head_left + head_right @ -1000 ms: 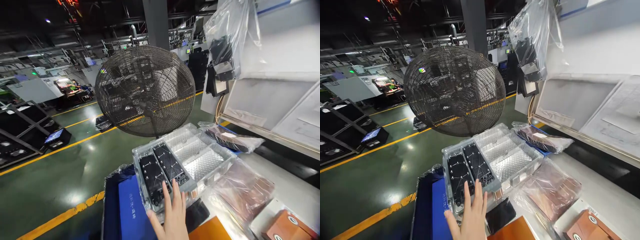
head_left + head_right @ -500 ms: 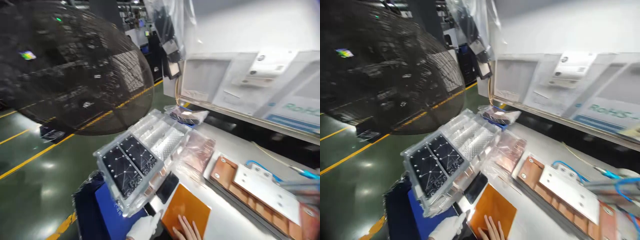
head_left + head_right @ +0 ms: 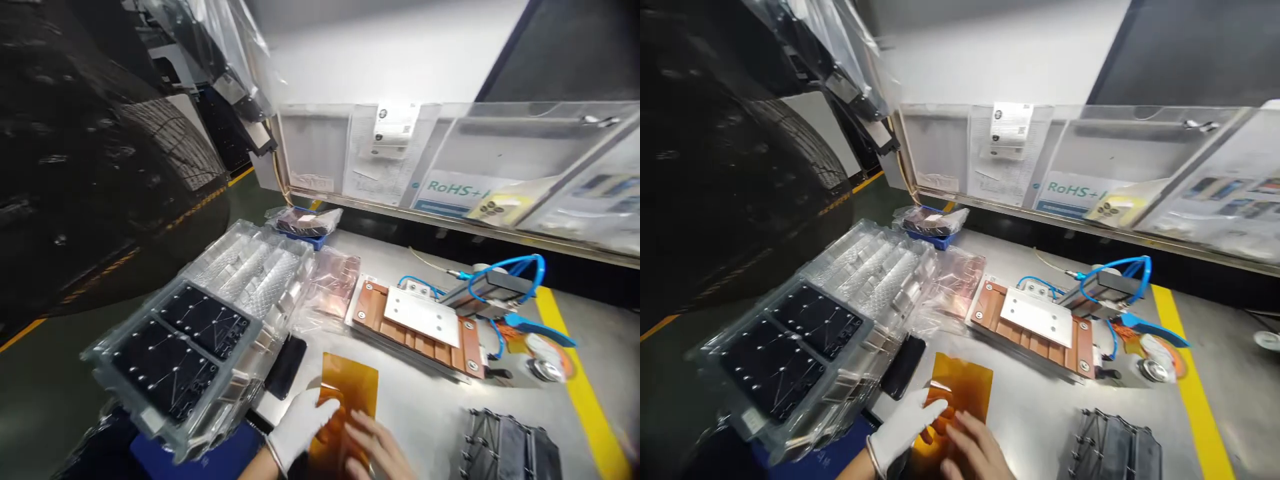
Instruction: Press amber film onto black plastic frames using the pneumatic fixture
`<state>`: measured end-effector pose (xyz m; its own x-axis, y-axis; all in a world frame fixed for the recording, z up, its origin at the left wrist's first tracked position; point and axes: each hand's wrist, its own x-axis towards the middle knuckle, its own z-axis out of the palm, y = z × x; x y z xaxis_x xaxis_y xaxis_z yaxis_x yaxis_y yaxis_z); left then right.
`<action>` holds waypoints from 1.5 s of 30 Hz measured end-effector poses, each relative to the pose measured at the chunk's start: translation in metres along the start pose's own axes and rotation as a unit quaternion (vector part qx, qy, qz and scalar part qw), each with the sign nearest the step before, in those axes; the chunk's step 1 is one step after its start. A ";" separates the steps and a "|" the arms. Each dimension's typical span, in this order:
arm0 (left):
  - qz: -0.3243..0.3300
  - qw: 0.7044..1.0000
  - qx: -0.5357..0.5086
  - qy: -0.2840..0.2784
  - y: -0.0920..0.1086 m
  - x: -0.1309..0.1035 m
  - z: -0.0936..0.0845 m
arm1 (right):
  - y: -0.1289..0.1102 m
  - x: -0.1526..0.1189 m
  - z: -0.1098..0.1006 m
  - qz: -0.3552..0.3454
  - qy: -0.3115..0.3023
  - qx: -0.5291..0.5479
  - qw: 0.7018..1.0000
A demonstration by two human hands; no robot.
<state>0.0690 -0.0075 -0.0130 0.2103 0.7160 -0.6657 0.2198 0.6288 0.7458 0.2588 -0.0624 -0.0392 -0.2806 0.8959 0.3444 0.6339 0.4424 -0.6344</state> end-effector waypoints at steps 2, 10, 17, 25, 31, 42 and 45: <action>0.071 0.995 0.073 0.003 0.012 -0.005 0.014 | -0.013 0.028 -0.024 0.030 0.027 -0.018 0.999; 0.309 0.878 0.358 0.074 0.031 -0.007 0.050 | -0.018 0.061 -0.072 -0.043 0.068 -0.032 0.996; 0.283 0.868 0.395 0.100 0.049 -0.016 0.073 | -0.016 0.046 -0.064 0.242 0.092 0.243 0.935; 0.289 0.881 0.363 0.097 0.074 -0.018 0.075 | -0.007 0.066 -0.082 0.396 0.052 0.529 0.749; 0.319 0.836 0.441 0.077 0.077 -0.011 0.074 | 0.007 0.066 -0.076 0.449 0.085 0.639 0.619; 0.259 0.878 0.394 0.081 0.074 -0.008 0.048 | 0.042 0.056 -0.104 0.489 0.233 0.648 0.535; 0.174 0.940 0.268 0.119 0.064 -0.005 0.030 | 0.063 0.048 -0.121 0.509 0.330 0.651 0.457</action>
<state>0.1106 0.0207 0.0373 0.1537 0.9376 -0.3120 0.6397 0.1462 0.7546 0.3725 0.0034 0.0217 0.2324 0.6463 -0.7268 -0.8919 -0.1565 -0.4243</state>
